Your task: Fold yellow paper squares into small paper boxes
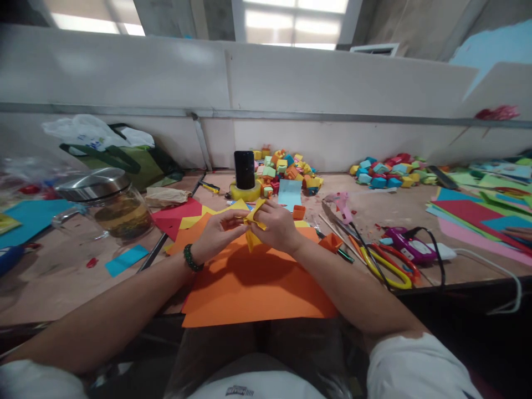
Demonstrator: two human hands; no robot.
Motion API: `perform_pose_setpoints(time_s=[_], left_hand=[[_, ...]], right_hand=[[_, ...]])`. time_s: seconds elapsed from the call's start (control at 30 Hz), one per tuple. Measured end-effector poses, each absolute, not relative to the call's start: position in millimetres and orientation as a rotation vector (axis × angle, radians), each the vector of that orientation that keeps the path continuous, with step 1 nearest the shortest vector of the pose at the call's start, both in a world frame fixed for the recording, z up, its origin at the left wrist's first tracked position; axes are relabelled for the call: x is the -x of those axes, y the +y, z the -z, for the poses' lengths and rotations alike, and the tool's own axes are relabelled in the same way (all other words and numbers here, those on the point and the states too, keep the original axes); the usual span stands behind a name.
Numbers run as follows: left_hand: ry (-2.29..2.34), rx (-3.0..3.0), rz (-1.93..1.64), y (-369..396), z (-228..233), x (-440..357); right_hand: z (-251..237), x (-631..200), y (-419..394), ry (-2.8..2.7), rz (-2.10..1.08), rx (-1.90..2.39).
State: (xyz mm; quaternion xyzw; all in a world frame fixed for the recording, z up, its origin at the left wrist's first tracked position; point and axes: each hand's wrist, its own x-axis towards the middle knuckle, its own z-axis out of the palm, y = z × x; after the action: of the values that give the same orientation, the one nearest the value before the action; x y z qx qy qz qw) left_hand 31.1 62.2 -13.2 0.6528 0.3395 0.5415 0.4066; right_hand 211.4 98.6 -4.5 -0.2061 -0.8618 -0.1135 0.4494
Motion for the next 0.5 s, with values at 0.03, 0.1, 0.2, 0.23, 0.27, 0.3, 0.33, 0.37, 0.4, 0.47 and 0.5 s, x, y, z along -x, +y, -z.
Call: perform_pose_setpoints(time_s=[0.03,0.1,0.2,0.23,0.27,0.3,0.33,0.37,0.4,0.47,0.5], left_hand=[[0.880,-1.582,-1.332,63.6,13.5,-30.7],[0.903,-1.430,-1.242,65.9,12.8,-29.2],[0.866,-1.215,-1.137,67.5,9.3,-26.7],[0.844,-1.168,-1.116,67.5,7.8,-26.0],[0.822,-1.134,-1.099,67.4,6.5,-25.3],[0.806,-1.111,-1.084,67.2,5.4,-24.6],[0.798,-1.092,-1.072,67.0,4.6,-24.0],[0.797,-1.075,-1.063,67.1,4.3,-23.3],[0.800,-1.061,-1.052,67.4,4.3,-22.6],[0.808,-1.044,-1.041,68.4,5.0,-21.5],[0.809,-1.038,-1.043,68.9,5.5,-21.1]], right_hand=[[6.1,-209.9,98.3,-2.140,0.235,0.563],[8.4,-207.2,98.3,-2.126,0.155,0.689],[8.2,-205.5,98.1,-2.087,0.024,0.799],[7.2,-205.5,97.8,-2.080,-0.032,0.809],[5.9,-205.8,97.2,-2.075,-0.089,0.810],[4.6,-206.1,96.6,-2.070,-0.142,0.808],[3.3,-206.5,96.0,-2.066,-0.185,0.805],[2.3,-206.8,95.5,-2.061,-0.217,0.802],[1.7,-206.9,95.3,-2.055,-0.240,0.797],[1.2,-206.9,96.0,-2.040,-0.272,0.790],[1.2,-206.9,96.6,-2.035,-0.284,0.788]])
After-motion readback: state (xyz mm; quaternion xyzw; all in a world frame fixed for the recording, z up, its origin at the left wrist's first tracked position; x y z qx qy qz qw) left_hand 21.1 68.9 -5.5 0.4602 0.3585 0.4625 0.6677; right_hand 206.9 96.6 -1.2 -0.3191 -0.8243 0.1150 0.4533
